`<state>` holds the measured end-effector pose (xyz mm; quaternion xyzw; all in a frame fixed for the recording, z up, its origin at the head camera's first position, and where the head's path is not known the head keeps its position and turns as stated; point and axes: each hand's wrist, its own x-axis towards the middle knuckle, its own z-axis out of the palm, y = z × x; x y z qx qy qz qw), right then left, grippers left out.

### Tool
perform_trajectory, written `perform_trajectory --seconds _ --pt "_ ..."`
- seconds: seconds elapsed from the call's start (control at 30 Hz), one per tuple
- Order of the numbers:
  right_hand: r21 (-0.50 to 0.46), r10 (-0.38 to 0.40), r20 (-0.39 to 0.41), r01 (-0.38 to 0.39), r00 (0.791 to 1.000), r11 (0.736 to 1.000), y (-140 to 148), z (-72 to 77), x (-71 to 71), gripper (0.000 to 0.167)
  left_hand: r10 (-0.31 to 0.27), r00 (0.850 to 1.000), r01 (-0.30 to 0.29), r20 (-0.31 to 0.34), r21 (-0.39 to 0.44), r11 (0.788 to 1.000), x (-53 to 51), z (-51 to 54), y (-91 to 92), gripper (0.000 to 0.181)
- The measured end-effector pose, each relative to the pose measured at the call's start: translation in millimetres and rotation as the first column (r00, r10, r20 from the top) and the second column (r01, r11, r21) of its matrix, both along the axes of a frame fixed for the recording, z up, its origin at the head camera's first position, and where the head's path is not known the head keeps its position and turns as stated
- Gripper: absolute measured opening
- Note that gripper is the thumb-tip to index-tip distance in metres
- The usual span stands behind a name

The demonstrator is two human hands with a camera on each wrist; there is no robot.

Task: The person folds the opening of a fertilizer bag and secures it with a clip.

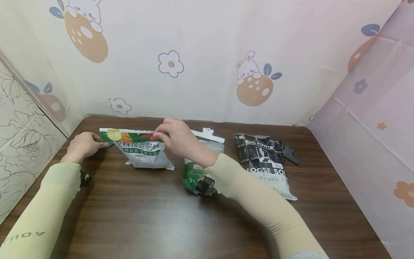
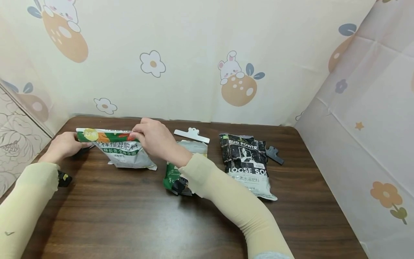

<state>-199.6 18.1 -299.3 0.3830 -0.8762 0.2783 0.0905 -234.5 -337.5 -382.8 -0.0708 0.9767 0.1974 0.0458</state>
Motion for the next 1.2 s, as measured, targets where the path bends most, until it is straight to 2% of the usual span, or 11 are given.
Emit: perform_trajectory --seconds 0.1,0.33,0.6,0.73,0.87,0.93,1.07,1.2 --pt "-0.002 0.000 0.002 0.000 1.000 1.000 0.3 0.3 0.1 0.014 -0.003 1.000 0.003 -0.009 0.017 1.000 0.5 0.3 -1.9 0.043" --pt "-0.001 0.001 0.013 -0.001 1.000 1.000 0.3 -0.1 0.1 0.014 -0.056 0.995 0.060 -0.083 0.047 0.997 3.2 -0.5 -6.1 0.036" --pt "-0.010 -0.003 0.018 0.003 1.000 1.000 1.3 -0.8 0.5 0.015 -0.026 0.986 0.046 -0.164 0.120 0.992 3.8 1.4 -7.8 0.040" --pt "-0.006 -0.001 0.018 0.001 1.000 1.000 1.2 0.2 0.1 0.014 -0.026 0.974 0.065 -0.224 0.171 0.983 4.8 9.0 -6.1 0.040" --pt "-0.008 -0.007 0.021 0.007 1.000 1.000 1.4 0.7 0.2 0.014 -0.023 0.970 0.087 -0.242 0.259 0.962 6.1 17.7 -0.1 0.050" --pt "-0.007 -0.009 0.022 0.009 1.000 1.000 1.4 0.6 0.1 0.014 -0.006 0.970 0.080 -0.243 0.294 0.952 7.0 21.8 3.0 0.057" --pt "-0.007 -0.007 0.022 0.007 1.000 1.000 1.3 0.4 0.5 0.014 0.029 0.968 0.056 -0.251 0.327 0.943 10.4 30.3 6.1 0.065" --pt "-0.011 -0.004 0.019 0.004 1.000 1.000 0.9 -0.5 0.3 0.014 0.042 0.957 0.060 -0.287 0.336 0.940 14.7 41.0 8.5 0.064"
